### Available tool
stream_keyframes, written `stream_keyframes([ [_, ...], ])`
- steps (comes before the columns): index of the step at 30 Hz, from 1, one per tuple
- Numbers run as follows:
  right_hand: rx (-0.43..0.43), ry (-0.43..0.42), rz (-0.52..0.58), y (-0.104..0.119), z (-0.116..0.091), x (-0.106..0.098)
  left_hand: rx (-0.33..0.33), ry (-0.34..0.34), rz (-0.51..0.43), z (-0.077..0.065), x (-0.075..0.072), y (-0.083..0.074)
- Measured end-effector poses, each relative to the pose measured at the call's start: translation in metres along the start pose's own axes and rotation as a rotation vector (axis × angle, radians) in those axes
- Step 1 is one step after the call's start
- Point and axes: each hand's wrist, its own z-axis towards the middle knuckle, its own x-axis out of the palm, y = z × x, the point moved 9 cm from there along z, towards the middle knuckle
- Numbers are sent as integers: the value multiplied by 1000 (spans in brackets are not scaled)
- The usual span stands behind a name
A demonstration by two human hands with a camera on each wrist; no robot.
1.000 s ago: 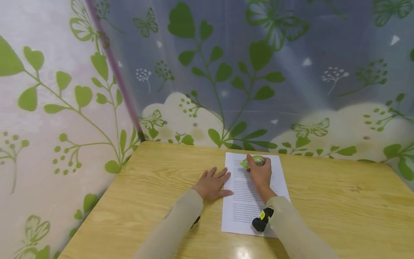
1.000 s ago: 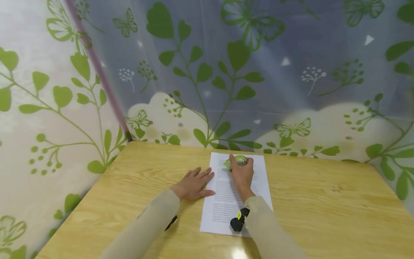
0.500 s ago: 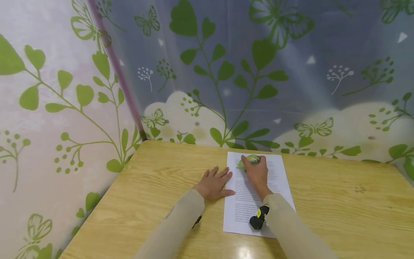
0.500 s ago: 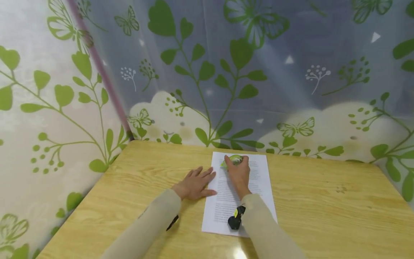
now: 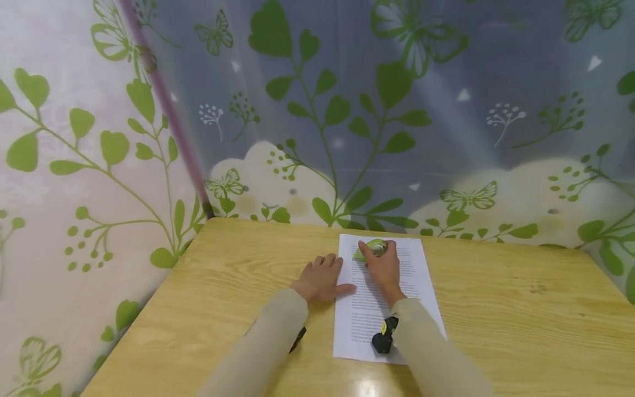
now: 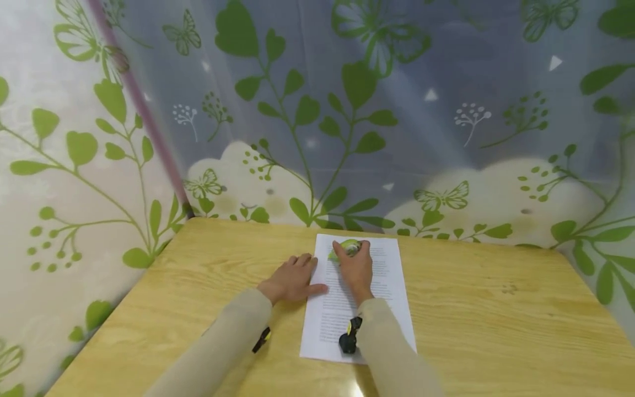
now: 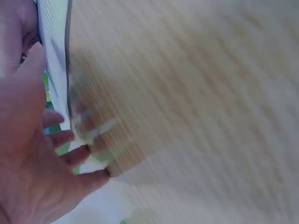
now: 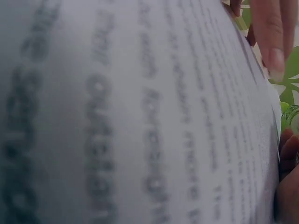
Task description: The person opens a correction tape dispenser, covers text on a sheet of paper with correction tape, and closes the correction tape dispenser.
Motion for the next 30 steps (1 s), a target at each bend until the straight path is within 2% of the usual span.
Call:
stream_keyframes([
  [3,6,16,-2,0,-2,3,-42,-41,118,2,-2,1],
  [6,14,23,-5,-1,-4,4,-61,-34,176,4,2,3],
  [13,-1,-2,-12,2,-3,0,-57,-40,120,7,2,1],
  [22,-24,-11,-18,4,-3,1,-81,-42,197,9,1,-2],
  [30,-51,-15,-49,6,-1,-3,-89,-61,187,13,1,-4],
])
